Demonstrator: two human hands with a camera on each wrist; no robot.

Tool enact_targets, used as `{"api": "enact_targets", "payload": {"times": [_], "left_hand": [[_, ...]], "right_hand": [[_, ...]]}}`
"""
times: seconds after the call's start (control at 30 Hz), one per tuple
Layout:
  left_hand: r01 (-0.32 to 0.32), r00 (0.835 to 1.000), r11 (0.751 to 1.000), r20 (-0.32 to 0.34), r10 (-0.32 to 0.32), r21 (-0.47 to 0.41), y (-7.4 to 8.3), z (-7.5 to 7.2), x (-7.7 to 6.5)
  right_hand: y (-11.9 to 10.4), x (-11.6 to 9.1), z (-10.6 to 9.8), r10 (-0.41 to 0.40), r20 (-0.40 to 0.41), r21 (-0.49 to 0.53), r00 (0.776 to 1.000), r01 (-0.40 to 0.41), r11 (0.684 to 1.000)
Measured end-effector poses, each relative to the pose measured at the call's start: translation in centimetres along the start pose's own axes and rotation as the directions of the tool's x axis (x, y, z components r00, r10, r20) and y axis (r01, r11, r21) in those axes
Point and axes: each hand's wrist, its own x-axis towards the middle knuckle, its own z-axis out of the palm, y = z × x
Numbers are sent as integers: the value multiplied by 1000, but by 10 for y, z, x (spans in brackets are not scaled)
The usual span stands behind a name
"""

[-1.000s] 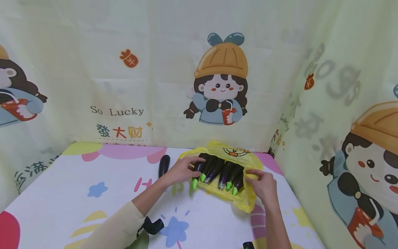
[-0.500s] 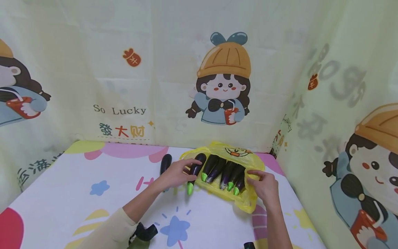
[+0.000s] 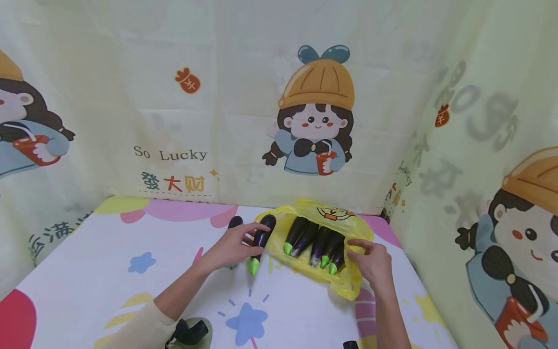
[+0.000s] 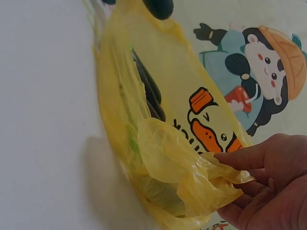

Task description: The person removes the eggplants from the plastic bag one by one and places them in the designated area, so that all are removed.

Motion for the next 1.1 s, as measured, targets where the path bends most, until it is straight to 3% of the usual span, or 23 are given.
{"api": "enact_targets", "payload": {"times": [0.23,0.63,1.1], "left_hand": [[40,998,999,-39,-39,13,-6,-9,-4],[54,995,998,-85,-52,18,-12,-19,-14],[93,985,996,-146,-92,-5,-23,-45,-22]], "right_hand": [[2,-1,-1,2,17,1,1000,-2,1000],[0,-2,-2,6,13,4,1000,-6,1000],[0,-1,0,1,-8,1,1000,-1,1000]]}}
